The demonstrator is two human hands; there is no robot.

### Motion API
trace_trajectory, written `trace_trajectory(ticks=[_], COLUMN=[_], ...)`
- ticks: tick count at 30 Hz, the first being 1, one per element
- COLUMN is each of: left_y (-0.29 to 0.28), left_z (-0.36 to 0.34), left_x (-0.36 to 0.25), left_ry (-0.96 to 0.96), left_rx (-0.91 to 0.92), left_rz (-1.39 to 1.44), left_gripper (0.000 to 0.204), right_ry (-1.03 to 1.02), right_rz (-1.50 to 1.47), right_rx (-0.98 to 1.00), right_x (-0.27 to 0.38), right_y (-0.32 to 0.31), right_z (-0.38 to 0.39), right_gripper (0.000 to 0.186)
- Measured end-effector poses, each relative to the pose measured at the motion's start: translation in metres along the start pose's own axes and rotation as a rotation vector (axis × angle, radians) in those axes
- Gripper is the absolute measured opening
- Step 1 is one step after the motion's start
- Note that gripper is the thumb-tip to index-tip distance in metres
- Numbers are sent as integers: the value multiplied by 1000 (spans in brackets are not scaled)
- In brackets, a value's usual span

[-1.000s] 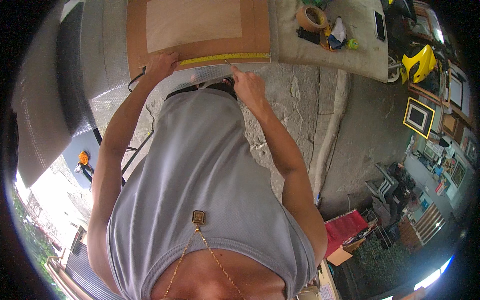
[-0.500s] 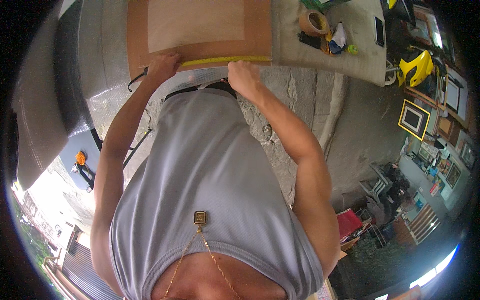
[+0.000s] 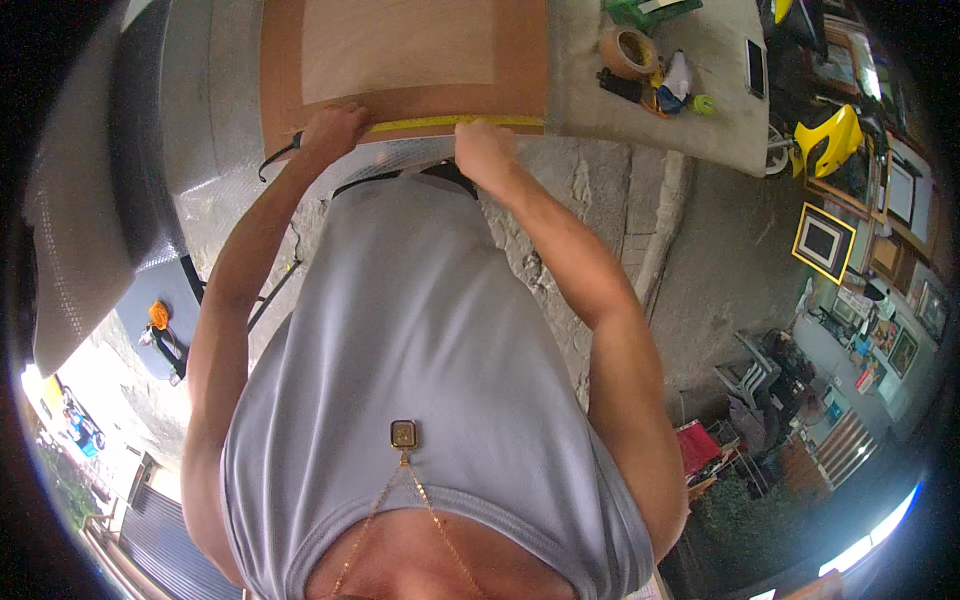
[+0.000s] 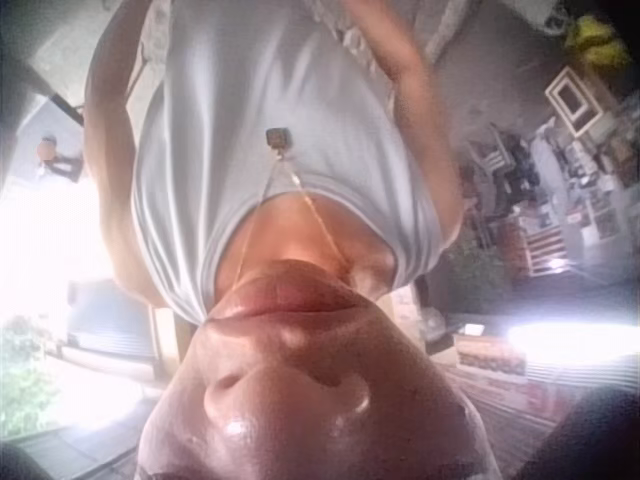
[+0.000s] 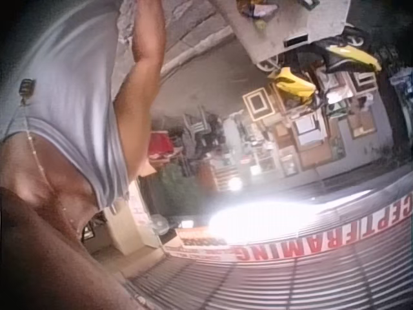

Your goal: The person measures a rectangular wooden board with a tape measure and marks it with a pen. They then use a cordless drill to make holes at the marked locations on the board.

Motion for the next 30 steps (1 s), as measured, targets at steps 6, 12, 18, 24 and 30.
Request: trace_trajectory(ticks=[6,12,18,24,30], left_y=[-15,-18,-13,-13,-15], left_z=[6,15,11,11,14], left_x=[-6,-10,-2,1,0], left_ry=[3,-20,63,14,-45], left_rx=[11,-49,-131,-98,-39], left_rz=[-95,-79,-21,-150,-171], left_gripper=[17,18,19,21,21], right_ry=[87,-917,-1290,-1173,-1149], right_rz=[-455,-1893,-1354,-1025,-888], right_rx=[-330,-636,-882,-1111,-1197], right_x=[-24,12,84,108,116], right_y=[-49,-180,-257,-262,-262], right_z=[47,156,263,298,313], right_gripper=[19,25,23,20,18])
Point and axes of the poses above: each hand's wrist, its own z-axis away from the middle knuckle, its own y-axis out of the palm, x = y × z, the point moved 5 cm from there along -z, towards the middle knuckle, and after that the axes turned 7 degrees about -z, right-handed, at the moved point
